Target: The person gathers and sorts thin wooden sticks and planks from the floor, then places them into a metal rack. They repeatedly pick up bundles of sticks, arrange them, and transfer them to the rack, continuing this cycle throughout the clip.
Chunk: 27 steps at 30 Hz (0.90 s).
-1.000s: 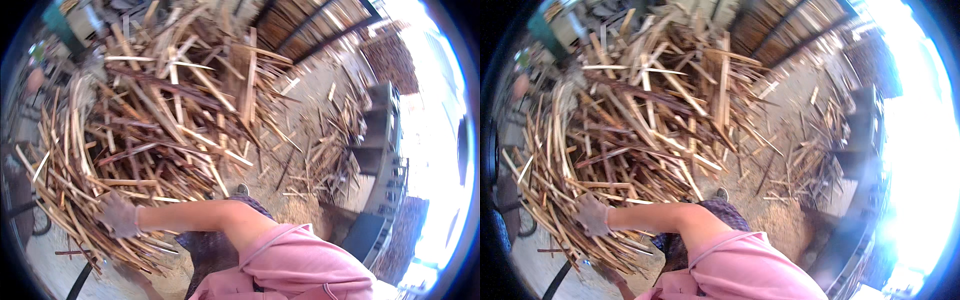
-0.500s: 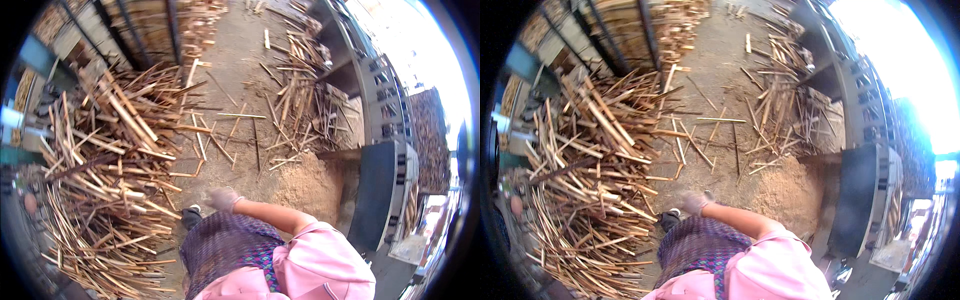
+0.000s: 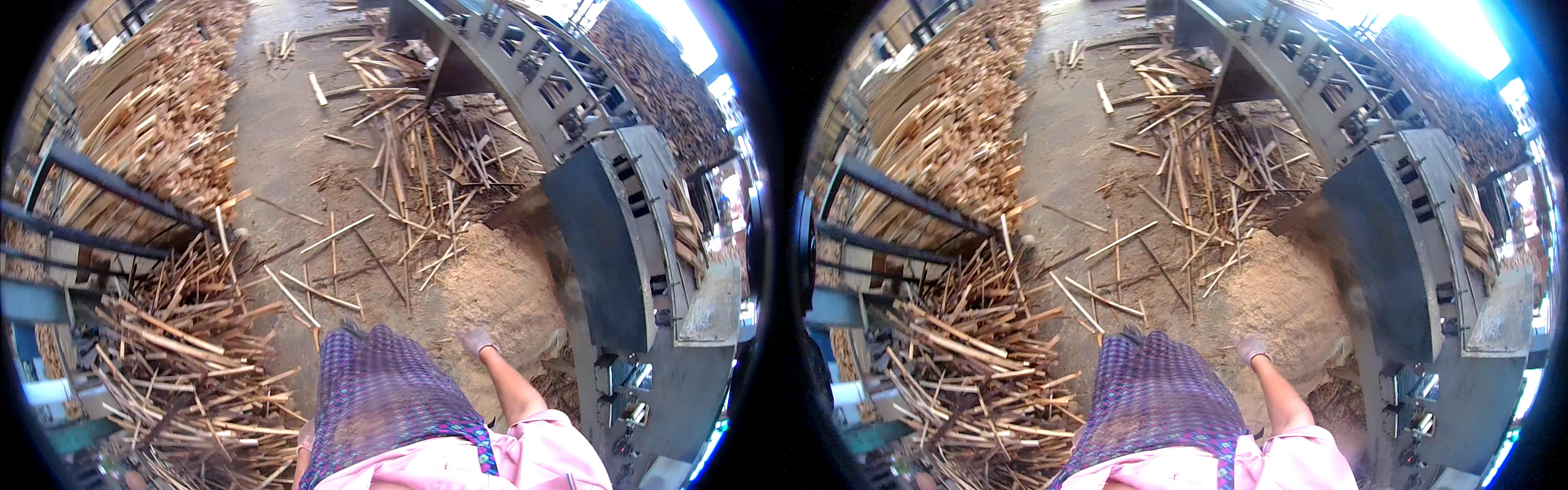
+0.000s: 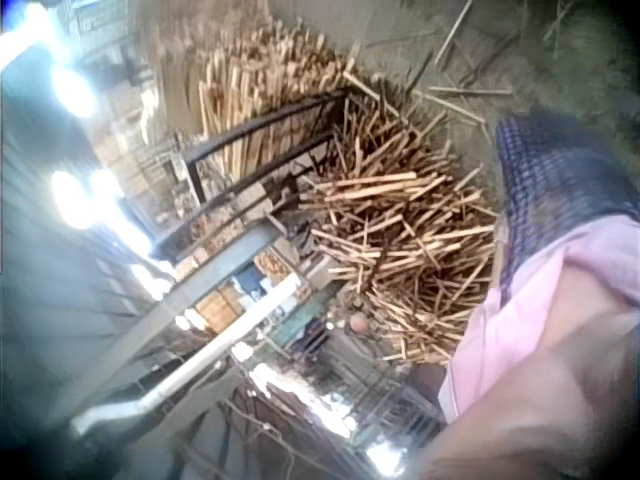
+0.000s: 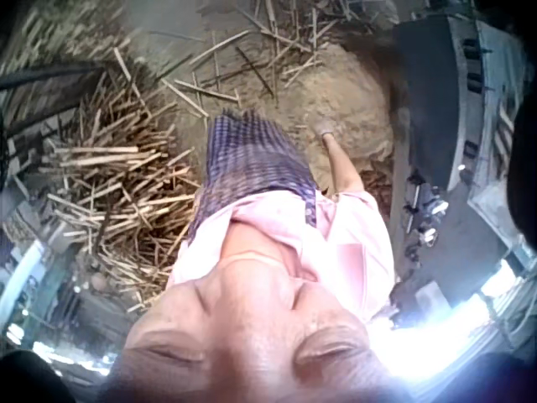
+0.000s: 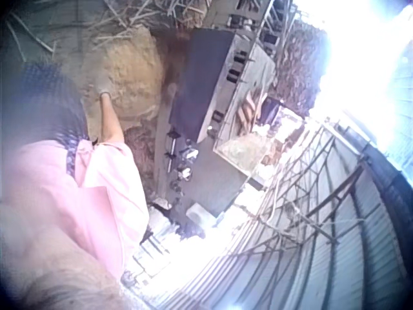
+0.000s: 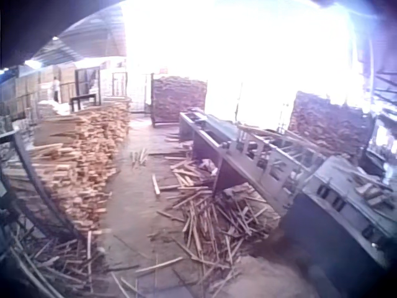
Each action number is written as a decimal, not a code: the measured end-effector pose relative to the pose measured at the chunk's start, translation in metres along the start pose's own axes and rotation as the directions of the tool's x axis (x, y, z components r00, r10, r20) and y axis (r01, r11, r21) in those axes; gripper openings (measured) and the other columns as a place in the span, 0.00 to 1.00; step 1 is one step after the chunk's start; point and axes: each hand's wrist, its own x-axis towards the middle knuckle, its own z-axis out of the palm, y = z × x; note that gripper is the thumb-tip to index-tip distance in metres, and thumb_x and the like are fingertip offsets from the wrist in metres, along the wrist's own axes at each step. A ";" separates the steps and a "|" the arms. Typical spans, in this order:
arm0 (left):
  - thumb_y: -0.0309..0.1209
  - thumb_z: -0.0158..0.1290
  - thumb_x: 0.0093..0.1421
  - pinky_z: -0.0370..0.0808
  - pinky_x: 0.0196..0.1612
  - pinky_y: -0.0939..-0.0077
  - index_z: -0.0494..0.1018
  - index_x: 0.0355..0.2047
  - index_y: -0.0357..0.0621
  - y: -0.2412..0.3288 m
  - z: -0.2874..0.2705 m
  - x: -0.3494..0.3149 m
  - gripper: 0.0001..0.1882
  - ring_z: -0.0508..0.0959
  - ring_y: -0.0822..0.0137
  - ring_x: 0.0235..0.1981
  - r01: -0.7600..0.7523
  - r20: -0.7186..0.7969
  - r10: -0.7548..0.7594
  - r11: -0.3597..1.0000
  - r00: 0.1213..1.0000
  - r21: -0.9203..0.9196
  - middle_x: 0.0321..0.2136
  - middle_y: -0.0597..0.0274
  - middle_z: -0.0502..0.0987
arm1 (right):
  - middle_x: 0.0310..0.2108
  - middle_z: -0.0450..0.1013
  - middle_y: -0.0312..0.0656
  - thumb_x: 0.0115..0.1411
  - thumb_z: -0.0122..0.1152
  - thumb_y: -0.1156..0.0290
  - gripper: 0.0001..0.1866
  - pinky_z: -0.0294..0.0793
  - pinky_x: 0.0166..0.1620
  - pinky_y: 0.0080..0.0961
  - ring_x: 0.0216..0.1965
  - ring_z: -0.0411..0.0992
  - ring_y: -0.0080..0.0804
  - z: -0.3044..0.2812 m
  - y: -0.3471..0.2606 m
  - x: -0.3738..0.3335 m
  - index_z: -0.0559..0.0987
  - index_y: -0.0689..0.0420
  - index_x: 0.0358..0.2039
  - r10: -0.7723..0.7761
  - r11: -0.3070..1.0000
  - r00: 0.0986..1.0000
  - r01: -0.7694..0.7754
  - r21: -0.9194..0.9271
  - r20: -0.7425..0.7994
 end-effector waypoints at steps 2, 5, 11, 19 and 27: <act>0.44 0.41 0.71 0.71 0.52 0.57 0.73 0.50 0.35 0.045 0.006 0.025 0.23 0.79 0.52 0.47 -0.020 0.044 0.017 0.997 0.999 0.080 0.46 0.44 0.78 | 0.58 0.75 0.56 0.68 0.47 0.41 0.33 0.72 0.62 0.45 0.59 0.73 0.56 0.006 0.008 0.021 0.81 0.55 0.56 -0.052 0.998 0.996 0.053 -0.016 0.069; 0.43 0.41 0.71 0.72 0.50 0.56 0.75 0.47 0.35 0.102 0.010 0.064 0.23 0.80 0.52 0.45 -0.078 0.125 0.049 0.968 0.991 0.238 0.43 0.43 0.79 | 0.60 0.74 0.54 0.68 0.46 0.42 0.32 0.71 0.62 0.45 0.60 0.73 0.56 0.022 -0.011 0.050 0.79 0.53 0.59 0.044 0.992 0.987 -0.062 0.112 0.152; 0.43 0.41 0.70 0.74 0.46 0.54 0.79 0.43 0.35 0.208 -0.020 0.159 0.24 0.82 0.51 0.42 -0.344 0.310 0.201 0.777 0.929 0.527 0.38 0.41 0.83 | 0.53 0.78 0.56 0.67 0.47 0.43 0.30 0.72 0.60 0.45 0.57 0.75 0.56 -0.015 -0.047 0.089 0.83 0.52 0.54 0.085 0.960 0.981 -0.128 0.248 0.174; 0.48 0.53 0.67 0.75 0.44 0.67 0.79 0.52 0.44 0.494 -0.068 0.232 0.24 0.79 0.65 0.41 -0.139 0.164 0.138 0.990 0.977 -0.007 0.44 0.56 0.81 | 0.55 0.77 0.58 0.69 0.48 0.47 0.28 0.72 0.60 0.45 0.58 0.74 0.56 -0.173 -0.149 0.201 0.82 0.55 0.53 -0.018 0.936 0.995 0.052 0.349 -0.098; 0.49 0.50 0.69 0.72 0.38 0.70 0.78 0.53 0.42 0.666 -0.045 0.263 0.25 0.78 0.67 0.38 -0.063 0.102 0.068 0.997 0.992 -0.049 0.42 0.62 0.81 | 0.58 0.75 0.56 0.67 0.50 0.44 0.30 0.71 0.62 0.44 0.61 0.72 0.55 -0.255 -0.193 0.289 0.83 0.57 0.53 -0.022 0.919 1.000 0.015 0.394 0.013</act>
